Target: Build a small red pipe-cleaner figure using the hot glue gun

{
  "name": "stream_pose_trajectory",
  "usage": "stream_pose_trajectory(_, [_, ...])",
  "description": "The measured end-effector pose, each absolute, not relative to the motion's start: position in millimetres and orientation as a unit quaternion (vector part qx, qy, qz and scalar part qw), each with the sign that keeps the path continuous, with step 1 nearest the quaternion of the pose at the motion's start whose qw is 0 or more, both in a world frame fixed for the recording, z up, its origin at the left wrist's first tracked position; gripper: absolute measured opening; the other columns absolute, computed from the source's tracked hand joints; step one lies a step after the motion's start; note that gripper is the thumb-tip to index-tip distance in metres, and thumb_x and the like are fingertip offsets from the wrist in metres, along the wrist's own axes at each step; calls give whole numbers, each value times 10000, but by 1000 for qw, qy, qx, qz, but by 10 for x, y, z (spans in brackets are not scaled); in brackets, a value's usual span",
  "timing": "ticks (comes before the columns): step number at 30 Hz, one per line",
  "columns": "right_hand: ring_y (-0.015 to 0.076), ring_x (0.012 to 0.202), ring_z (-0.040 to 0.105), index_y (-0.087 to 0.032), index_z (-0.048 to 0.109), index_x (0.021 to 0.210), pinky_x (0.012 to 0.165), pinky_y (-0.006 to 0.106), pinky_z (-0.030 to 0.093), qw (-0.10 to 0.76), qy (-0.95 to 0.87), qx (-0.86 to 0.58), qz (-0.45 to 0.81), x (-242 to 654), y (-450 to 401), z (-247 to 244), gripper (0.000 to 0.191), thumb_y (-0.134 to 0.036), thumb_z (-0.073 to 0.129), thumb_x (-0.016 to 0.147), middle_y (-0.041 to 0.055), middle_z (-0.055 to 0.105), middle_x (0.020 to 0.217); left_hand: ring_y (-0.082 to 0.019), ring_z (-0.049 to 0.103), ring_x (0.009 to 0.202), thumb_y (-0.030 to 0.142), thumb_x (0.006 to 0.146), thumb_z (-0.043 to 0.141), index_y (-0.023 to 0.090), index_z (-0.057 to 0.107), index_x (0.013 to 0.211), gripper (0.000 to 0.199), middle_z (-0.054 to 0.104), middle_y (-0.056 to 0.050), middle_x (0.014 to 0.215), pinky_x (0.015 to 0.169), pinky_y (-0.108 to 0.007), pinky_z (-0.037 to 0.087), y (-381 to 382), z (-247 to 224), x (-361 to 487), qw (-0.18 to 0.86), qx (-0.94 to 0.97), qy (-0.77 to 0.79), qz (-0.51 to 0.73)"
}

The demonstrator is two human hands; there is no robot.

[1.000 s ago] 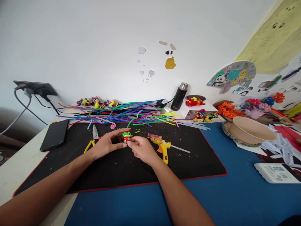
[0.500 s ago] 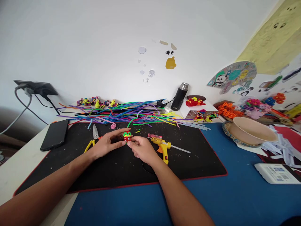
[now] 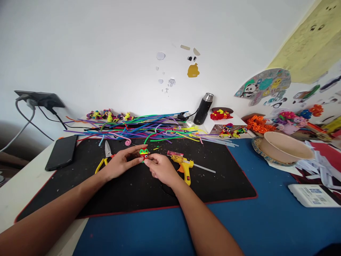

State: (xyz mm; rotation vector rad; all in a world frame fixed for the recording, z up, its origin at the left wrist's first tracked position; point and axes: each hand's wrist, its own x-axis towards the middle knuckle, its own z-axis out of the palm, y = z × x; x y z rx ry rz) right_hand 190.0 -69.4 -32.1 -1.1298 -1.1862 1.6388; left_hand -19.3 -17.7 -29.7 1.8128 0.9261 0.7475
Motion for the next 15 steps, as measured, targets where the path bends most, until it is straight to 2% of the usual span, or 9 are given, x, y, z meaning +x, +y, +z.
stream_pose_trajectory(9, [60, 454, 281, -175, 658, 970, 455, 253, 191, 411, -457, -445, 651, 1906, -699, -308, 445, -558, 819, 809, -135, 356, 559, -211, 701, 882, 460, 920, 748, 234, 646, 1351, 497, 762, -39, 1005, 822, -352, 564, -201, -279, -158, 448, 738, 373, 340])
stream_pose_trajectory(12, [62, 450, 287, -172, 664, 973, 450, 255, 188, 416, -455, -453, 643, 1907, -691, -325, 452, -563, 822, 809, -131, 369, 554, -208, 692, 871, 450, 878, 787, 233, 634, 1241, 449, 745, -41, 1014, 788, -344, 560, -193, -298, -142, 436, 726, 380, 372])
stream_pose_trajectory(15, [60, 443, 281, -175, 659, 958, 447, 256, 181, 418, -451, -458, 642, 1902, -681, -347, 444, -559, 827, 810, -130, 376, 551, -185, 650, 804, 447, 859, 798, 230, 629, 1070, 348, 701, -10, 914, 731, -313, 530, -178, -312, -140, 415, 725, 393, 386])
